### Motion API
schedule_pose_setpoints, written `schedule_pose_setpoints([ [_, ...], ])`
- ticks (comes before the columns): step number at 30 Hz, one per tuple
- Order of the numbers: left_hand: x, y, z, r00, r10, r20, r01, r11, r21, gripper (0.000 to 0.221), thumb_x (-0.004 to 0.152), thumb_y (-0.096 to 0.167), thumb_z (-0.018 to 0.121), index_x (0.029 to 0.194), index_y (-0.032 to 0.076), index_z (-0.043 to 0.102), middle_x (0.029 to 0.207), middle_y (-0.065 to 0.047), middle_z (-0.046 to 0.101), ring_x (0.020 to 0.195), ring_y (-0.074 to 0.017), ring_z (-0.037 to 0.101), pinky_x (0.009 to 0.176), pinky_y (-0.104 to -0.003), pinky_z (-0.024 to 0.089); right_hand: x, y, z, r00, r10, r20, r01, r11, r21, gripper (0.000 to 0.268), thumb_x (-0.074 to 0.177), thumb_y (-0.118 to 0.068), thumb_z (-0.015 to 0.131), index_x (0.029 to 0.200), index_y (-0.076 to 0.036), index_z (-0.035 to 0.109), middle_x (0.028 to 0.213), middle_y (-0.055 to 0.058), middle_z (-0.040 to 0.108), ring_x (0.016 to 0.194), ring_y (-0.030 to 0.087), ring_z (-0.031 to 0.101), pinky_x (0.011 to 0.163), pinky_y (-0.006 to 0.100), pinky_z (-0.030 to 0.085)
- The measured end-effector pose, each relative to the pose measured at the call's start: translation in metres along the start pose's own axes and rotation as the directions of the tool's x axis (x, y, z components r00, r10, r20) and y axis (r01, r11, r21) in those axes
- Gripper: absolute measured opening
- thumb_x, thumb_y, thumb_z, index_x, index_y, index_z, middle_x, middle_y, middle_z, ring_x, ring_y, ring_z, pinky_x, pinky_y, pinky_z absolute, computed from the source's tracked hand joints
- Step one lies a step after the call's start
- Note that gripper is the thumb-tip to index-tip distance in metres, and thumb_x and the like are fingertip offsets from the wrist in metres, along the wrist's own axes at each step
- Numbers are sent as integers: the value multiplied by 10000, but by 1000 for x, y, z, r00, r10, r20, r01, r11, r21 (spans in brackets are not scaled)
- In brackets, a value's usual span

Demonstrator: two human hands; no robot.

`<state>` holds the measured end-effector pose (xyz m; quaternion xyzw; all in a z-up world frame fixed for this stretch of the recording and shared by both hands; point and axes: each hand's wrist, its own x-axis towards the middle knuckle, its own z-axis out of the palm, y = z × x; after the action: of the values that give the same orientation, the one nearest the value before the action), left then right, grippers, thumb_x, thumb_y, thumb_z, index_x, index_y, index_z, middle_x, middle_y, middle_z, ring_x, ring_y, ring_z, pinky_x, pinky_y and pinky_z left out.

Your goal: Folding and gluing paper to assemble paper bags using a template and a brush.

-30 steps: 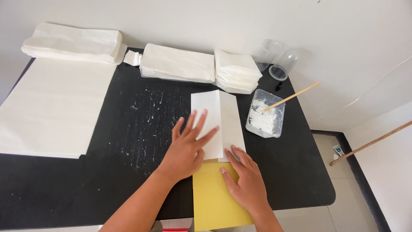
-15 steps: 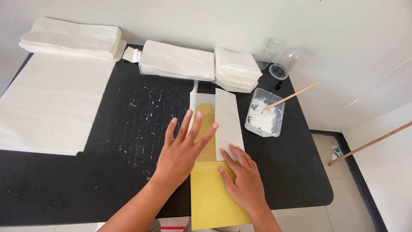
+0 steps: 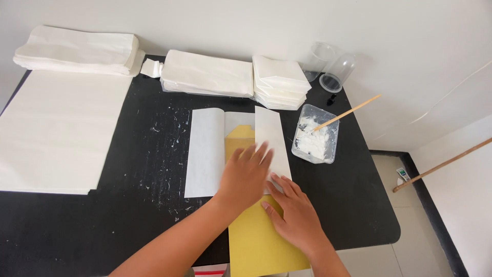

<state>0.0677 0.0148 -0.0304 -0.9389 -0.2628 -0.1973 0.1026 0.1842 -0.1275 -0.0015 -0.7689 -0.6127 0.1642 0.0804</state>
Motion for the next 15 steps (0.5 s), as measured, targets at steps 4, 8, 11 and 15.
schedule_pose_setpoints([
  [4, 36, 14, 49, 998, -53, -26, 52, 997, -58, 556, 1020, 404, 482, 1526, 177, 463, 1658, -45, 357, 1498, -293, 357, 1141, -467, 348, 0, -7, -15, 1000, -7, 28, 7, 1000, 19, 549, 998, -454, 480, 1509, -256, 494, 1606, -60, 402, 1491, 211, 309, 1128, 494, 363],
  [8, 33, 13, 100, 976, -143, 166, 166, 977, -134, 591, 1053, 455, 304, 1579, 190, 350, 1662, -5, 322, 1549, -272, 232, 1223, -479, 197, 3, -9, -21, 998, 9, 58, -11, 999, 38, 556, 991, -431, 526, 1513, -240, 496, 1587, -40, 423, 1466, 217, 340, 1120, 478, 400],
  [11, 35, 5, 77, 962, -138, 235, 182, 968, -175, 629, 1053, 490, 300, 1568, 132, 347, 1670, -23, 300, 1544, -274, 234, 1210, -484, 227, 11, -6, -35, 993, 2, 118, -12, 997, 82, 535, 992, -416, 531, 1492, -226, 548, 1587, -36, 424, 1450, 230, 345, 1115, 482, 405],
  [15, 34, 6, 61, 957, -135, 256, 171, 977, -124, 650, 1046, 477, 276, 1600, 137, 252, 1693, 2, 218, 1567, -254, 150, 1250, -480, 134, 30, 30, -61, 984, -30, -175, 83, 949, 305, 284, 894, -194, 648, 1113, -225, 826, 1450, -95, 587, 1046, 66, 705, 786, 274, 588],
])
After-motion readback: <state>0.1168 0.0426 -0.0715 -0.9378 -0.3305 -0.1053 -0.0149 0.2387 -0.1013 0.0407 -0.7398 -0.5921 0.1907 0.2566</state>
